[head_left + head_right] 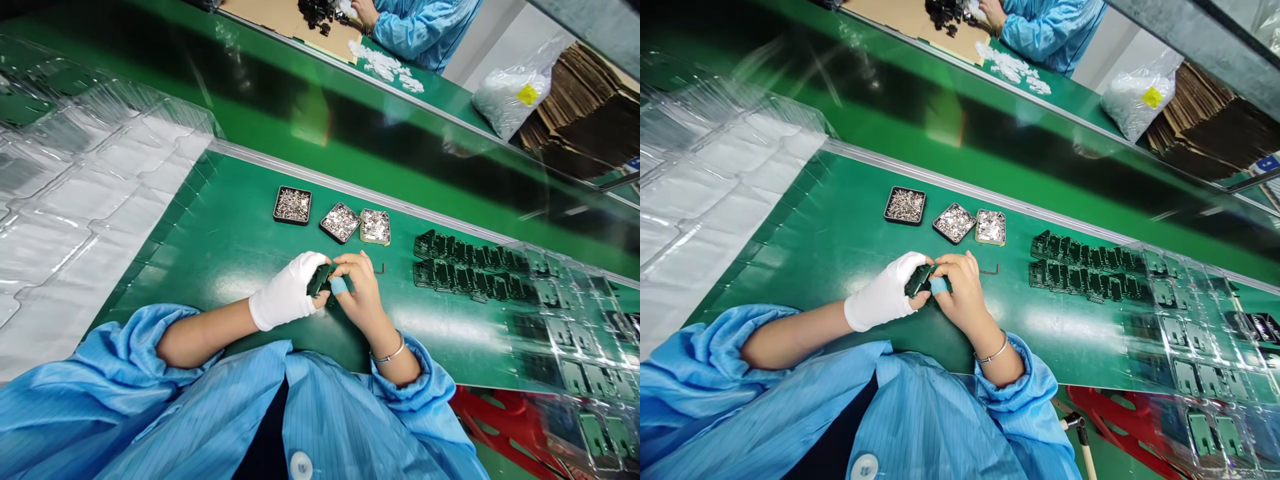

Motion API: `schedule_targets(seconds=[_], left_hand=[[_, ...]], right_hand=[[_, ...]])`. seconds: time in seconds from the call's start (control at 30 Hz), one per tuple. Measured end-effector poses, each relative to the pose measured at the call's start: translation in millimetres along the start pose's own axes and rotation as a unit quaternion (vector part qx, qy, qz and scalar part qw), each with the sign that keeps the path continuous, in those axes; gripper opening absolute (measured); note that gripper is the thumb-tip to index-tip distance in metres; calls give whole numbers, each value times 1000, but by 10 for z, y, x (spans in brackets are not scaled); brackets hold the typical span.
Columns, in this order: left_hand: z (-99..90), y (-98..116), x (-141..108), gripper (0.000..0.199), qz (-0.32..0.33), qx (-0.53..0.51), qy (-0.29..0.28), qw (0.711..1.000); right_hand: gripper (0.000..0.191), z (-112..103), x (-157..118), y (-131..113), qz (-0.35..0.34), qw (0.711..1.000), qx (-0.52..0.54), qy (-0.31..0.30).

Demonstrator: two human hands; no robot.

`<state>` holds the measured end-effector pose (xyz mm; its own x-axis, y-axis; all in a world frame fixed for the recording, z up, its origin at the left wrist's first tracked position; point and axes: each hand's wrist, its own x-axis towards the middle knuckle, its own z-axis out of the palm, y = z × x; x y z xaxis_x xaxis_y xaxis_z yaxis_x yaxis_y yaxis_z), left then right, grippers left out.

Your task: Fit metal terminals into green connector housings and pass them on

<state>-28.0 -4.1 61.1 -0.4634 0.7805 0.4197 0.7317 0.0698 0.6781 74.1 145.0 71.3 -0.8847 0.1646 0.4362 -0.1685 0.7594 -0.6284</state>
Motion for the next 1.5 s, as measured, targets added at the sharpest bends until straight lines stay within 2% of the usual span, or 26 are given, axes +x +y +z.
schedule_targets(seconds=[0.23, 0.4, 0.57, 0.7, 0.83, 1.0, 1.1, 1.23, 1.37, 1.5], left_hand=[[25, -37, -11, 41, 41, 65, 4, 997], [4, -74, -8, 38, 46, 19, -10, 999], [30, -107, 2, 31, 23, 11, 31, 999], [-9, -133, 34, 20, 2, 32, 18, 999], [-55, -93, 48, 18, 13, 75, 8, 997], [34, -1, 1, 24, -3, 175, 14, 985], [91, -2, -16, 34, -30, 132, -9, 991], [62, -47, 0, 43, -65, 14, -26, 997], [-19, -67, 48, 25, -123, -84, -57, 987], [-54, -82, 92, 11, -162, -84, -76, 980]], right_hand=[[12, 18, -9, 6, 18, 1000, -8, 2], [13, 33, 22, 22, 19, 1000, 19, 5], [13, 100, 26, 25, 8, 999, 35, 35], [12, 149, 4, 2, 11, 999, 29, 42], [13, 176, -24, -44, 8, 999, 33, 31], [13, 195, -37, -53, 54, 998, 15, 23], [16, 159, -2, 13, 94, 995, 33, -3], [23, 84, 61, 56, 128, 988, 76, -35], [34, 58, 91, -19, 119, 990, 52, -60], [39, 107, 92, -82, 103, 990, 27, -98]])
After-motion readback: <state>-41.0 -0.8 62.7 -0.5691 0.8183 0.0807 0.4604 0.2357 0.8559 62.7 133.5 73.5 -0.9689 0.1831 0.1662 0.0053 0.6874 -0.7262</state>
